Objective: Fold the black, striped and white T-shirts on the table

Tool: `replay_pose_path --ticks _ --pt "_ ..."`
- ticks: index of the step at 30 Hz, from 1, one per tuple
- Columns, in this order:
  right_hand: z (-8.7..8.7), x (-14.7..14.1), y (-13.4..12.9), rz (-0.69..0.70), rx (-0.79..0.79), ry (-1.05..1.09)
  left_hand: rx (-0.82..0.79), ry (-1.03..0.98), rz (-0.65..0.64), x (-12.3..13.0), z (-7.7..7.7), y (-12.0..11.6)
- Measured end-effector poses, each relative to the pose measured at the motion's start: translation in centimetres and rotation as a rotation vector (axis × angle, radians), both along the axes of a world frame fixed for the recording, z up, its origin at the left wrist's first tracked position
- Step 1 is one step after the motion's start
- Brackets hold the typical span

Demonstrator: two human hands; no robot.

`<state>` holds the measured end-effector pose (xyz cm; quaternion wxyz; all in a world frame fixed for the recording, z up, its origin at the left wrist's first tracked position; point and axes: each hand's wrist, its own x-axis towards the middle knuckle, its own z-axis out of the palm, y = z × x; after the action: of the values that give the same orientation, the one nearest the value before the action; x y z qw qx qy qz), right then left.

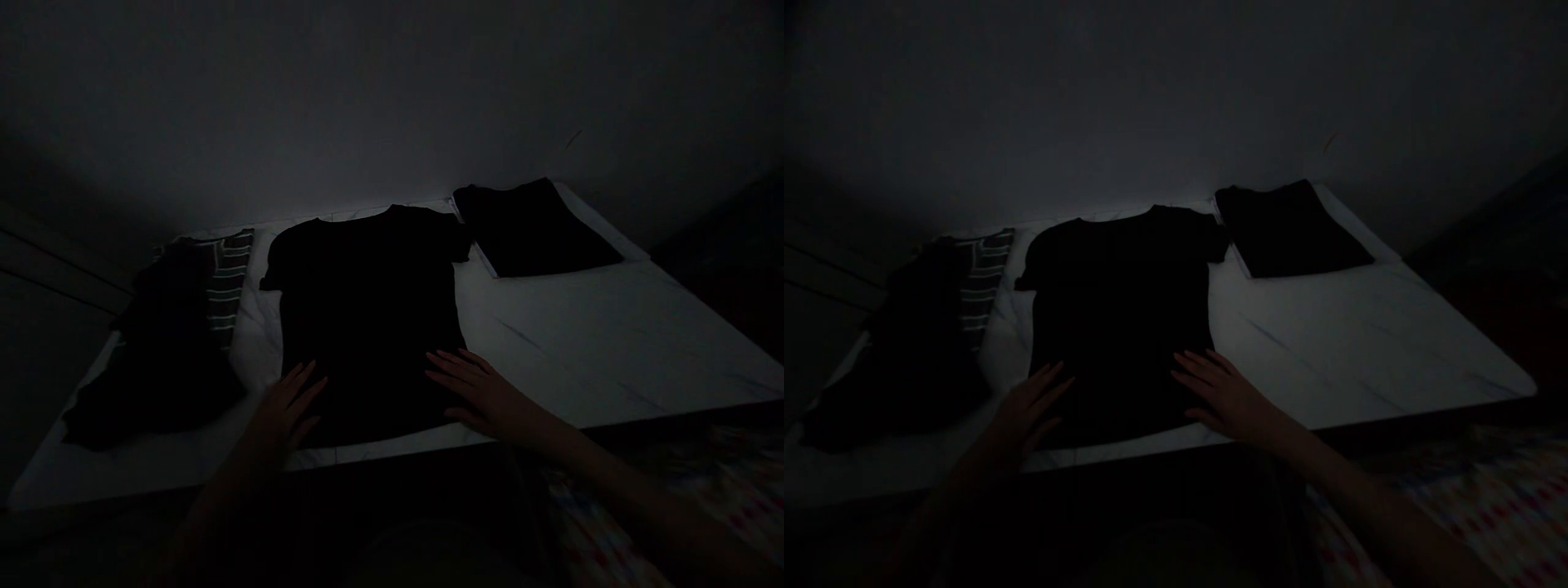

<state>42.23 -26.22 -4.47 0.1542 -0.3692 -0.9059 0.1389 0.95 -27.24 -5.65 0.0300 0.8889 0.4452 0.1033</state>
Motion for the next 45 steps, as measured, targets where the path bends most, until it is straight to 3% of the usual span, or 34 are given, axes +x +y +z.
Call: replay_pose_path --ticks 4,8,11,17,24,30,37,41,45 --pt "-0.4 2.1 -3.7 -0.203 0.005 0.198 0.028 -0.146 0.101 -1.3 -0.1 -3.8" --pt "-0.7 2.7 -5.5 -0.37 0.062 0.285 0.108 -0.178 0.27 -1.3 -0.1 -5.5" --pt "-0.4 2.2 -5.6 -0.404 0.054 0.283 0.1 -0.17 0.29 -1.5 0.1 -5.2" --pt "-0.7 0.7 -5.2 -0.513 0.06 0.341 0.047 -0.213 0.207 -1.9 0.4 -4.6" --pt "-1.4 0.5 -4.7 -0.503 0.051 0.334 0.13 -0.253 0.323 -1.2 -0.4 -4.4" --pt "-1.4 1.3 -4.3 -0.566 0.058 0.325 0.191 -0.29 0.334 -1.0 0.6 -4.5" --pt "-1.7 -0.5 -4.3 -0.646 0.08 0.306 0.117 -0.218 0.314 1.3 1.4 -4.4" --pt "-1.0 -1.8 -4.1 -0.677 0.104 0.382 0.128 -0.114 0.331 3.6 1.3 -4.4" --pt "0.2 -2.2 -3.9 -0.83 0.233 0.486 0.157 -0.079 0.415 5.9 1.1 -4.4"
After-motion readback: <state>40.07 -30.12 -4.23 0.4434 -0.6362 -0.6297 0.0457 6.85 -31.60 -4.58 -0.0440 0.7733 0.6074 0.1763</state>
